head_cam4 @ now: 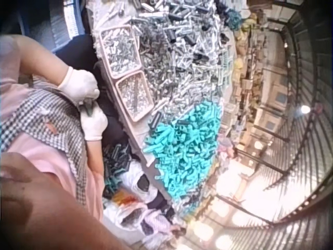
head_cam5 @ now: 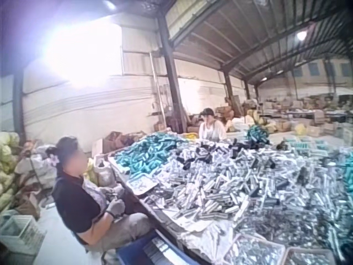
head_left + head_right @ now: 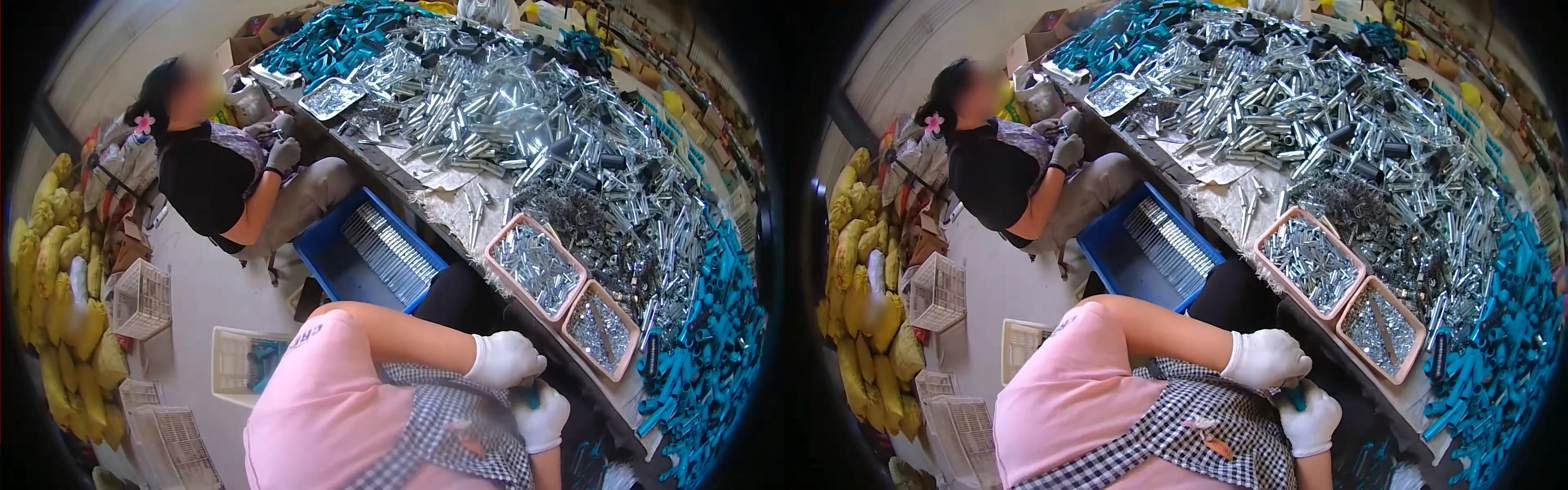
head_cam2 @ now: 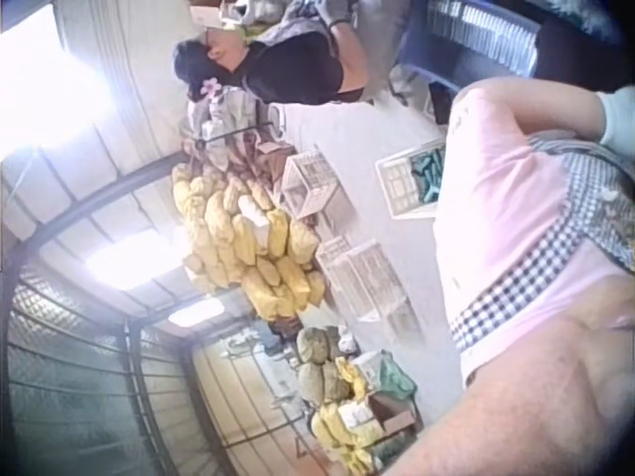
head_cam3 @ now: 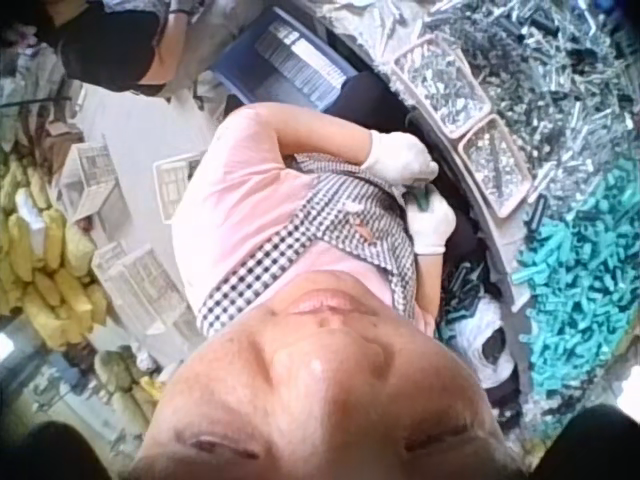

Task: Assembling metal tool components by fitting them with teal plastic handles and sorting hardware.

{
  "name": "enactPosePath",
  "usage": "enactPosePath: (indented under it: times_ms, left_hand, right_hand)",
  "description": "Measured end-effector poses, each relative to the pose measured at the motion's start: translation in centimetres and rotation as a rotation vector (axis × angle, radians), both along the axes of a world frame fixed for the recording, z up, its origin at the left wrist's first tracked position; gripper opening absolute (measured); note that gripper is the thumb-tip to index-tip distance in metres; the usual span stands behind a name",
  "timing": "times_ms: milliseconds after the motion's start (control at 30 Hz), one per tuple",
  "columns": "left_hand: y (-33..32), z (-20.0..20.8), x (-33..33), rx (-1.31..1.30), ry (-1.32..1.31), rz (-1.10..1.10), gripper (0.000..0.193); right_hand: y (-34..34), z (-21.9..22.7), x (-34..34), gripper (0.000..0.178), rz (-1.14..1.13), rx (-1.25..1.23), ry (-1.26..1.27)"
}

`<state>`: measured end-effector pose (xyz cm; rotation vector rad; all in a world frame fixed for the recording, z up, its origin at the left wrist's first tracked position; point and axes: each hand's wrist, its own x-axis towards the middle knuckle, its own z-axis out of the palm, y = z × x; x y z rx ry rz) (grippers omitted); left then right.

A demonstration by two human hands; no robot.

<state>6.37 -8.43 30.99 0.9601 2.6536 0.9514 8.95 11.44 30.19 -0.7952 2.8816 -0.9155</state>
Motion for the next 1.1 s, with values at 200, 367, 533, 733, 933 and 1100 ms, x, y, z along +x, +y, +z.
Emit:
enactPosePath:
  times_ms: [200,367,533,733,933,1100]
  left_hand:
    - [-0.3,-1.2,-0.9,0.408,0.291,0.208,0.014]
    - [-1.0,1.6,-0.7,0.662,0.715,0.390,0.021]
    - [1.7,-0.8,-0.8,0.663,0.721,0.278,0.026]
    - [2.9,-1.1,-0.2,0.711,0.748,0.302,0.034]
    - [2.7,-0.7,-1.1,0.725,0.734,0.323,0.033]
    - [2.1,0.7,-0.5,0.692,0.697,0.455,0.019]
  right_hand:
    - [0.4,-0.1,-1.5,0.024,-0.094,-0.344,-0.104]
    - [-0.8,-4.2,-2.1,0.041,-0.383,-1.258,-0.906]
    - [-0.9,-3.7,-1.1,0.065,-0.043,-1.572,-1.469]
    - [-0.4,-2.1,-0.4,0.067,0.118,-1.535,-1.477]
    - [-0.8,-1.7,-1.1,0.068,0.043,-1.555,-1.469]
    - [-0.9,-3.1,-1.4,0.065,0.052,-1.542,-1.519]
